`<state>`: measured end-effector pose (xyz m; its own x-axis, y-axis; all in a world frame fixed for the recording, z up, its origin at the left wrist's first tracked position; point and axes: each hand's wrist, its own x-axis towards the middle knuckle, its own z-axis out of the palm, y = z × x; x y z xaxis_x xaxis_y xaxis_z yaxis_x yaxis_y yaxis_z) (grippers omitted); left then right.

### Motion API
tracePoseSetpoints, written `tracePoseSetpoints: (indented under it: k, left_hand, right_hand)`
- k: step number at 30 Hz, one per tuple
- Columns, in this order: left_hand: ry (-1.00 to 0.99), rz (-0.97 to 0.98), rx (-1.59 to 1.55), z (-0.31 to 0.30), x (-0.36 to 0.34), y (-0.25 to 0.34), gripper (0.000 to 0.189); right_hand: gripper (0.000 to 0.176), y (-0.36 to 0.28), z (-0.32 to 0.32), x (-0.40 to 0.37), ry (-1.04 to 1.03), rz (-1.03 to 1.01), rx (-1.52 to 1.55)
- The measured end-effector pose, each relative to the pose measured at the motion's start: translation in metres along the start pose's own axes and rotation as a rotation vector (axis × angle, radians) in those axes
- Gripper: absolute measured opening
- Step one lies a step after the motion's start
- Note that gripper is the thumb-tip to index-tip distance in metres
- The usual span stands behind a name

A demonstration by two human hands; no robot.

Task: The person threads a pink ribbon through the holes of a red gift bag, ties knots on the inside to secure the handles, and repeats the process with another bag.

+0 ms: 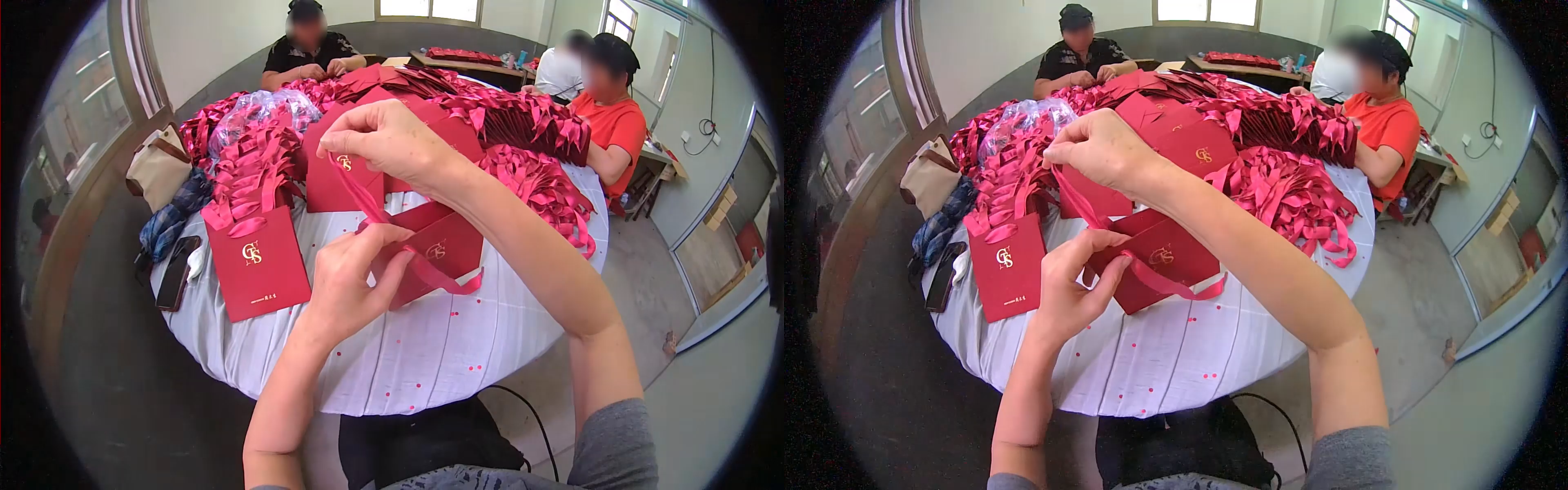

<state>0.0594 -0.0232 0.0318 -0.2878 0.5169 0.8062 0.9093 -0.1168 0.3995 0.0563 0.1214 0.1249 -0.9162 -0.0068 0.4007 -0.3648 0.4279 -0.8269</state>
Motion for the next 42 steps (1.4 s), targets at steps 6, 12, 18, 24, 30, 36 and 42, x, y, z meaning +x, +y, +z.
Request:
tracePoseSetpoints:
  k: [6, 12, 18, 24, 30, 36, 42]
  left_hand:
    - [0.081, -0.187, -0.023, -0.001, -0.001, -0.003, 0.016]
    - [0.176, -0.294, -0.133, 0.002, -0.003, -0.028, 0.014]
    - [0.153, -0.382, -0.176, -0.003, -0.003, -0.036, 0.012]
    - [0.209, -0.427, -0.246, -0.017, -0.002, -0.045, 0.012]
    - [0.191, -0.359, -0.066, -0.016, 0.002, -0.039, 0.012]
    - [0.063, -0.001, 0.567, -0.02, 0.018, -0.012, 0.008]
    - [-0.127, 0.015, 0.631, -0.02, 0.038, 0.017, 0.008]
  right_hand:
    - [0.025, 0.009, -0.006, -0.01, 0.245, -0.253, -0.143]
    - [0.023, 0.031, -0.002, -0.083, 0.162, -0.188, -0.593]
    - [0.016, 0.048, -0.01, -0.106, -0.02, 0.084, -0.194]
    - [0.014, 0.058, -0.056, -0.11, -0.214, 0.253, 0.18]
    - [0.011, 0.074, -0.101, -0.112, 0.013, 0.268, 0.036]
    - [0.016, 0.072, -0.115, -0.12, 0.323, 0.163, 0.319]
    - [0.012, 0.077, -0.101, -0.11, 0.289, -0.128, 0.851]
